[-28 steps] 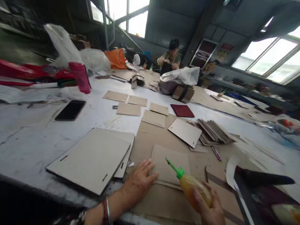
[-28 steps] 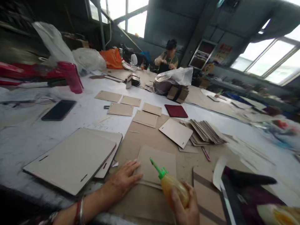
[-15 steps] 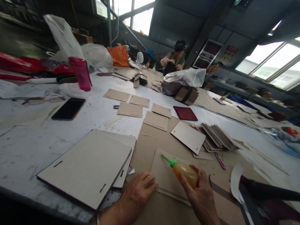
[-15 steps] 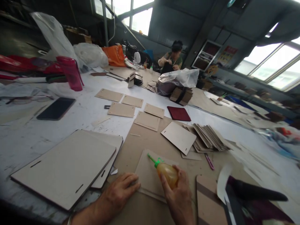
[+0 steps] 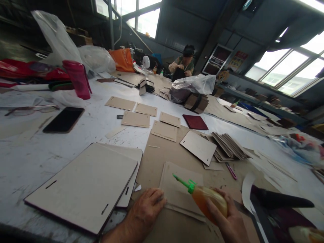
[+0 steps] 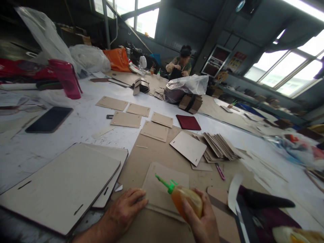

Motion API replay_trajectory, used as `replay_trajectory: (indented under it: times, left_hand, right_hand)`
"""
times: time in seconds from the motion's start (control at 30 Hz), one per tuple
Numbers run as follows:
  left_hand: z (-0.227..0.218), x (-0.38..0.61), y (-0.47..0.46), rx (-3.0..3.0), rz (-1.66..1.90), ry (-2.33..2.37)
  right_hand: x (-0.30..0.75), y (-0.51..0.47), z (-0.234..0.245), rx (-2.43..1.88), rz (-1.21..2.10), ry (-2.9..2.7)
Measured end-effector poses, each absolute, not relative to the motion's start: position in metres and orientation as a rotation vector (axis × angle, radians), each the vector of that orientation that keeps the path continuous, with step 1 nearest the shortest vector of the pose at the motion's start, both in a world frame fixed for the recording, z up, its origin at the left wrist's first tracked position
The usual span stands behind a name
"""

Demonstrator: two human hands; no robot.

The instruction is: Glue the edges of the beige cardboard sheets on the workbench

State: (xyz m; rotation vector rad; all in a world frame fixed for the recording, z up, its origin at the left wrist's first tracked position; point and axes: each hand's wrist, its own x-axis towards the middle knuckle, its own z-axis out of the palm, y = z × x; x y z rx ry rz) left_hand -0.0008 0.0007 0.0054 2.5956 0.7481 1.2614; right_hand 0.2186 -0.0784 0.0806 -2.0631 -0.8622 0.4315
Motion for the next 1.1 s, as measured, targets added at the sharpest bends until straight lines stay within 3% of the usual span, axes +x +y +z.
replay_trajectory:
  times: [0.2, 0.43, 0.73, 1.1]
  left_hand:
    - [0.001, -0.005, -0.001, 2.652, 1.178, 0.728]
    - [0.002, -0.005, -0.001, 2.714, 1.176, 0.724]
    - [0.004, -0.004, 0.000, 2.708, 1.193, 0.699]
    - [0.003, -0.003, 0.001, 2.703, 1.174, 0.706]
  right_hand:
    - [0.267, -0.121, 0.070, -1.908, 0.487, -0.524]
    - [0.284, -0.126, 0.073, -2.236, 0.171, -0.782]
    - [0.303, -0.107, 0.052, -2.212, 0.058, -0.997]
    - [0.278, -0.152, 0.096, -2.259, 0.216, -0.749]
